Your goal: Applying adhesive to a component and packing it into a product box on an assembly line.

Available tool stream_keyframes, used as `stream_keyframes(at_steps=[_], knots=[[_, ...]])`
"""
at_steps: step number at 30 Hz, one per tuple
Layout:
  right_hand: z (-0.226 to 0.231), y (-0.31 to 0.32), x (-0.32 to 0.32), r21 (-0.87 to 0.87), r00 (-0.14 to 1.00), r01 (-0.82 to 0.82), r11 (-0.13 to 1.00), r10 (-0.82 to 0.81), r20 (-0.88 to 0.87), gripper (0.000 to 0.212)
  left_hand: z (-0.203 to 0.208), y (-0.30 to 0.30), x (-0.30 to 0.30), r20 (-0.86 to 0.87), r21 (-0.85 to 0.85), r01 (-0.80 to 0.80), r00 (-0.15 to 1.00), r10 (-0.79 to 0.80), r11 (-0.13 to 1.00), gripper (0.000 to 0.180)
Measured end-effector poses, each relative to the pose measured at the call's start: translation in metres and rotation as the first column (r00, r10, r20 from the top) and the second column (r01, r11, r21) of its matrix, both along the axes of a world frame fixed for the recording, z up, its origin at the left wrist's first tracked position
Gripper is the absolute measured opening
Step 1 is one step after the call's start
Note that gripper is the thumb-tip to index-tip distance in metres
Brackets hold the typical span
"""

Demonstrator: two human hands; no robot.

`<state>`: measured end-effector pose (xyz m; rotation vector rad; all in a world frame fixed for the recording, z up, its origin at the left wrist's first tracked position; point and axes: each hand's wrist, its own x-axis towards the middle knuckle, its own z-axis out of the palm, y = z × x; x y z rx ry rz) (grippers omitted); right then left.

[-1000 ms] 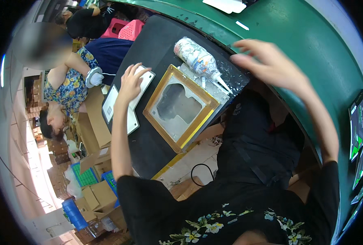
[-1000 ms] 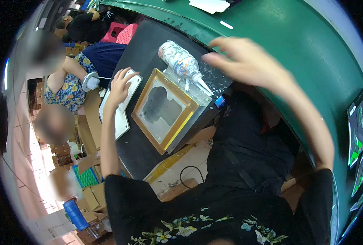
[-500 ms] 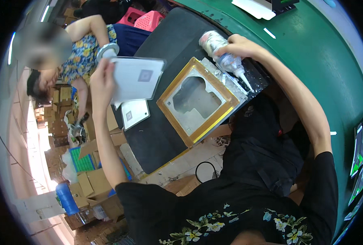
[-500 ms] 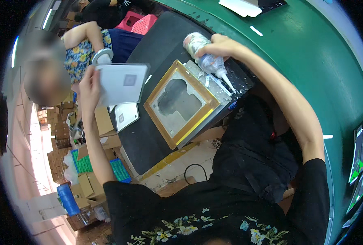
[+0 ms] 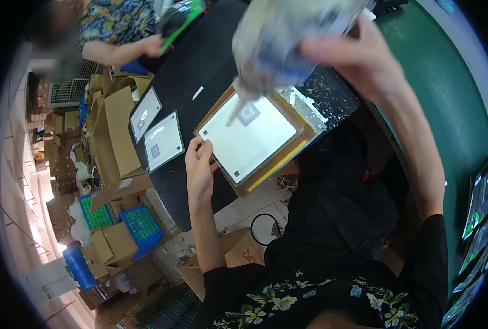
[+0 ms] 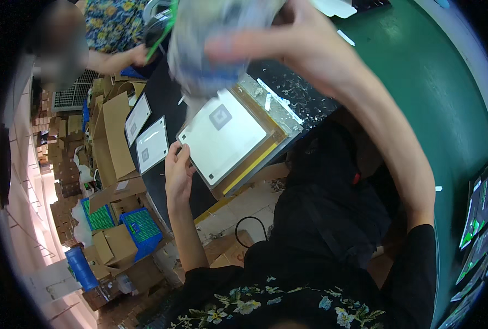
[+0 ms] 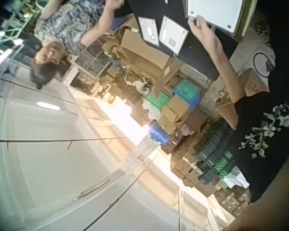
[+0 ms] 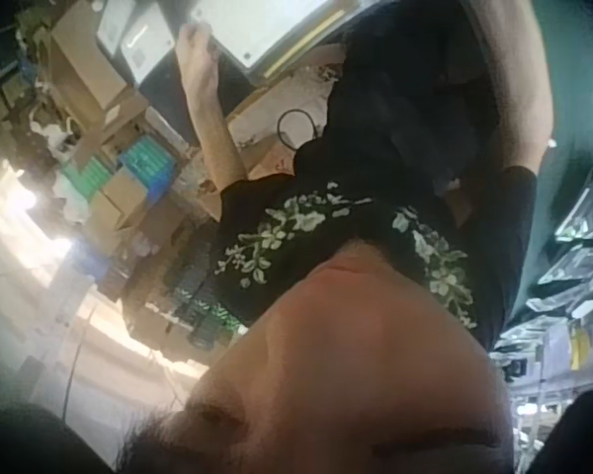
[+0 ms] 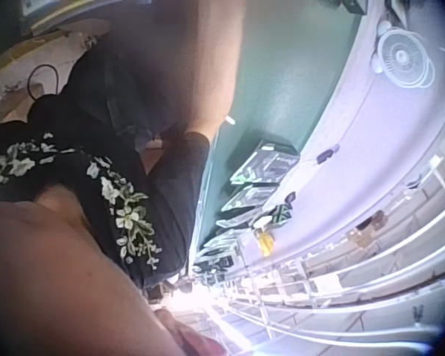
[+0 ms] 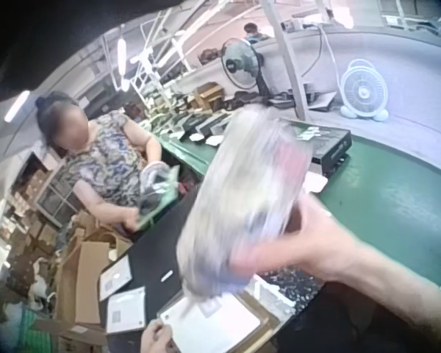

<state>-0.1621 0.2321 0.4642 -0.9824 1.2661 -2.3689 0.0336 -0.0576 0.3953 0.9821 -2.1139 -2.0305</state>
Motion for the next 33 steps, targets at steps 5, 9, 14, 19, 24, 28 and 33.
stream_keyframes(at_steps=[5,9,14,19,24,28,33], knots=[[-0.028,-0.046,0.030,0.118,0.982,-0.158,0.980,0.144,0.120,0.066,-0.002,-0.011,0.005,0.064,-0.020,0.119,0.991,-0.117,0.993,0.021],[-0.054,-0.081,0.032,0.128,0.986,-0.151,0.980,0.141,0.089,0.062,-0.011,-0.005,0.006,-0.011,0.013,0.071,0.997,-0.071,0.997,0.022],[-0.056,-0.096,0.010,0.134,0.988,-0.015,0.991,-0.006,0.156,0.050,-0.007,-0.004,0.005,-0.005,0.022,0.035,0.999,-0.035,0.999,0.021],[-0.043,-0.060,0.014,0.228,0.998,-0.016,0.974,0.030,-0.061,0.048,-0.012,-0.006,0.009,-0.032,-0.002,0.021,0.999,-0.021,1.000,0.022],[-0.050,-0.058,-0.014,0.281,0.995,0.095,0.955,-0.098,-0.003,0.050,-0.012,0.000,0.005,-0.028,-0.023,0.005,1.000,-0.006,1.000,0.022],[-0.044,-0.032,-0.008,0.300,0.999,0.035,0.953,-0.021,-0.049,0.052,-0.009,0.001,0.008,-0.052,-0.028,0.007,0.999,-0.008,1.000,0.023],[-0.050,-0.038,-0.035,0.341,0.982,0.186,0.922,-0.173,-0.070,0.053,-0.013,0.010,0.003,-0.060,-0.049,0.002,0.998,-0.005,0.999,0.023]])
